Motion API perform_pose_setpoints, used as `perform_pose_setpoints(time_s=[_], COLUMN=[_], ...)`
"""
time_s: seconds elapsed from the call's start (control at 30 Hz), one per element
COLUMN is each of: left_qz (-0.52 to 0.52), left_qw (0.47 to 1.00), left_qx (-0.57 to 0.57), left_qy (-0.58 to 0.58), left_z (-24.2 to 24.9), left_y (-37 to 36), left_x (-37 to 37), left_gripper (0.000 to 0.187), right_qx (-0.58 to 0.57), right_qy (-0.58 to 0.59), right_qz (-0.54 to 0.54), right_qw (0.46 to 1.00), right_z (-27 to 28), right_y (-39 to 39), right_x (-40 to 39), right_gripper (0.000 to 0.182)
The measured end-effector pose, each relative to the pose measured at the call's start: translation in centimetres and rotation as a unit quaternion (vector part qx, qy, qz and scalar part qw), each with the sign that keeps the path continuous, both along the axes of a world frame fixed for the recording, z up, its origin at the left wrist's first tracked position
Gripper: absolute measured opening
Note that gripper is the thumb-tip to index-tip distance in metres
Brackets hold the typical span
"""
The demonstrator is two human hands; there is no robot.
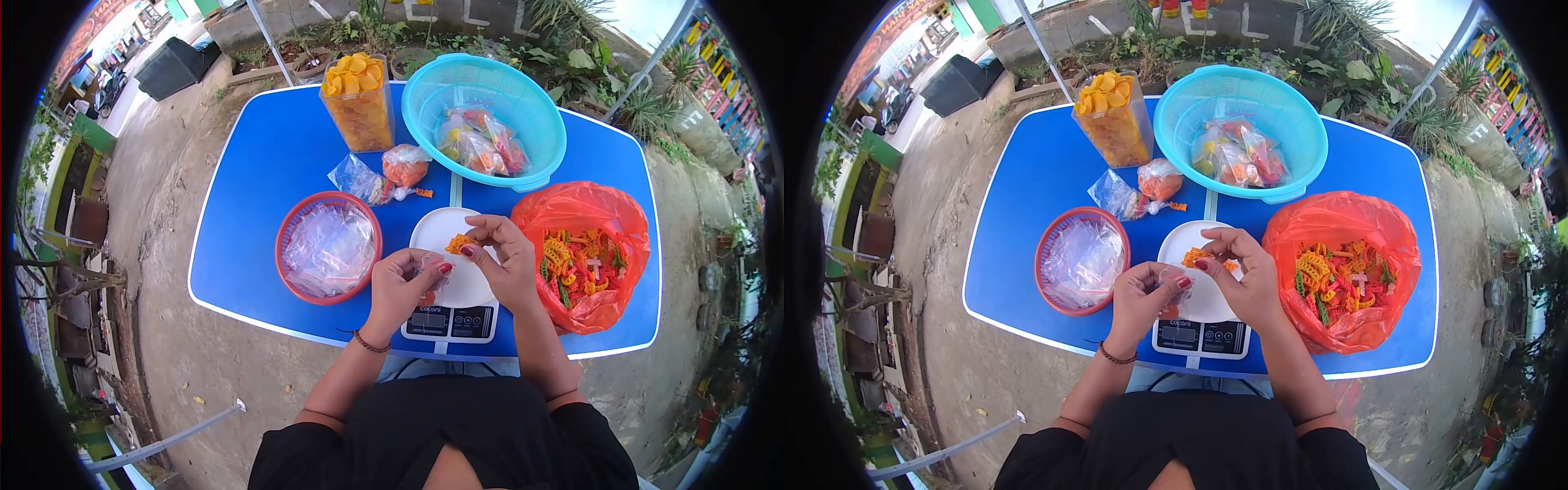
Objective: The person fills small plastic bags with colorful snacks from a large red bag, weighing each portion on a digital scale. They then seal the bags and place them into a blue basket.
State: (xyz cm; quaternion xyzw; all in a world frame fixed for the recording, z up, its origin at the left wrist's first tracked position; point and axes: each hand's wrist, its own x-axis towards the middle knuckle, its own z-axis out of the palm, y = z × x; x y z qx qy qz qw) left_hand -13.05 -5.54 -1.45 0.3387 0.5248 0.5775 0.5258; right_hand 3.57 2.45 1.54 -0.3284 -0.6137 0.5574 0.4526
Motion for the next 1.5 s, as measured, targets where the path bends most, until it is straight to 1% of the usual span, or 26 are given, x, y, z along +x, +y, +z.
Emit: perform_pose_setpoints(time_s=[0.1,0.2,0.3,0.37,0.43,0.47,0.57,0.6,0.67,0.7,0.77,0.83,0.87,0.9,0.93,0.97,1.07,1.13,1.17,1.2,1.23,1.27,1.37,1.43,1.5], left_qz=[-0.009,-0.034,-0.066,-0.076,-0.065,-0.059,-0.075,-0.073,-0.069,-0.043,0.012,0.014,0.014,0.014,0.001,0.005,0.004,-0.012,-0.013,-0.013,-0.013,-0.02,-0.042,-0.057,-0.068], left_qw=[1.0,0.999,0.998,0.997,0.998,0.998,0.997,0.997,0.995,0.993,0.975,0.961,0.954,0.948,0.951,0.959,0.981,0.992,0.993,0.994,0.995,0.997,0.999,0.998,0.997], left_qx=[0.001,-0.007,-0.025,-0.024,0.009,0.025,-0.016,0.012,0.06,0.036,-0.016,-0.019,-0.02,-0.021,-0.024,-0.021,-0.024,-0.035,-0.023,-0.01,0.002,0.008,0.016,0.0,0.008], left_qy=[0.007,-0.001,0.002,0.022,-0.001,-0.013,-0.017,-0.027,-0.049,-0.108,-0.223,-0.276,-0.297,-0.318,-0.308,-0.282,-0.193,-0.121,-0.112,-0.104,-0.094,-0.076,-0.03,-0.013,-0.028], left_z=[0.7,1.0,1.7,1.4,0.8,0.6,1.4,0.9,-0.7,-0.6,-0.3,-0.4,-0.1,0.1,0.2,0.2,0.4,0.6,0.7,0.8,0.9,0.7,0.7,1.4,1.5], left_y=[0.2,0.4,0.5,0.6,0.8,0.8,0.5,0.6,0.6,0.4,0.4,0.5,0.6,0.5,0.4,0.4,0.3,0.0,-0.1,-0.1,-0.2,-0.2,-0.1,-0.1,0.0], left_x=[0.5,0.4,0.4,0.6,1.2,1.4,1.7,1.8,2.1,2.1,2.0,1.7,1.6,1.5,1.3,1.4,1.5,1.2,1.3,1.4,1.3,1.3,1.1,1.0,0.9], left_gripper=[0.024,0.024,0.026,0.026,0.025,0.024,0.023,0.023,0.025,0.026,0.029,0.033,0.033,0.033,0.036,0.035,0.032,0.029,0.028,0.028,0.027,0.026,0.023,0.022,0.021], right_qx=[0.08,0.169,0.112,0.175,0.224,0.241,0.278,0.289,0.149,0.074,0.162,0.251,0.268,0.265,0.264,0.262,0.169,0.141,0.126,0.075,0.023,-0.031,0.0,0.023,0.045], right_qy=[-0.069,-0.121,-0.116,-0.127,-0.145,-0.159,-0.171,-0.17,-0.079,-0.033,-0.197,-0.351,-0.371,-0.375,-0.378,-0.382,-0.339,-0.291,-0.267,-0.168,-0.066,0.037,0.027,-0.012,-0.051], right_qz=[0.024,0.053,0.024,0.044,0.061,0.067,0.082,0.087,0.025,-0.007,-0.004,0.004,-0.005,-0.007,-0.008,-0.009,0.037,0.027,0.022,0.014,0.005,-0.003,0.017,0.044,0.062], right_qw=[0.994,0.977,0.987,0.975,0.962,0.955,0.942,0.938,0.985,0.997,0.967,0.902,0.889,0.888,0.887,0.886,0.925,0.946,0.955,0.983,0.998,0.999,0.999,0.999,0.996], right_z=[-0.1,0.1,0.1,-0.3,-0.2,0.0,0.1,0.0,-0.2,-0.4,-1.4,-2.4,-2.6,-2.9,-3.2,-3.4,-2.5,-0.8,-0.3,-0.4,-0.7,-0.9,-0.6,-0.2,0.3], right_y=[0.4,1.0,0.8,1.2,1.3,1.0,0.8,1.0,0.8,0.6,0.3,0.2,0.0,-0.2,-0.1,0.0,0.3,0.3,0.2,0.0,-0.3,-0.5,-0.3,0.1,0.3], right_x=[0.5,1.0,1.3,1.4,1.6,1.7,2.2,2.3,2.0,2.0,2.8,3.4,3.3,3.2,3.1,3.1,3.1,2.9,2.8,2.4,2.0,1.7,1.9,2.1,2.2], right_gripper=[0.016,0.014,0.012,0.008,0.006,0.007,0.012,0.013,0.015,0.017,0.022,0.028,0.03,0.03,0.031,0.032,0.031,0.031,0.031,0.03,0.028,0.027,0.023,0.021,0.02])
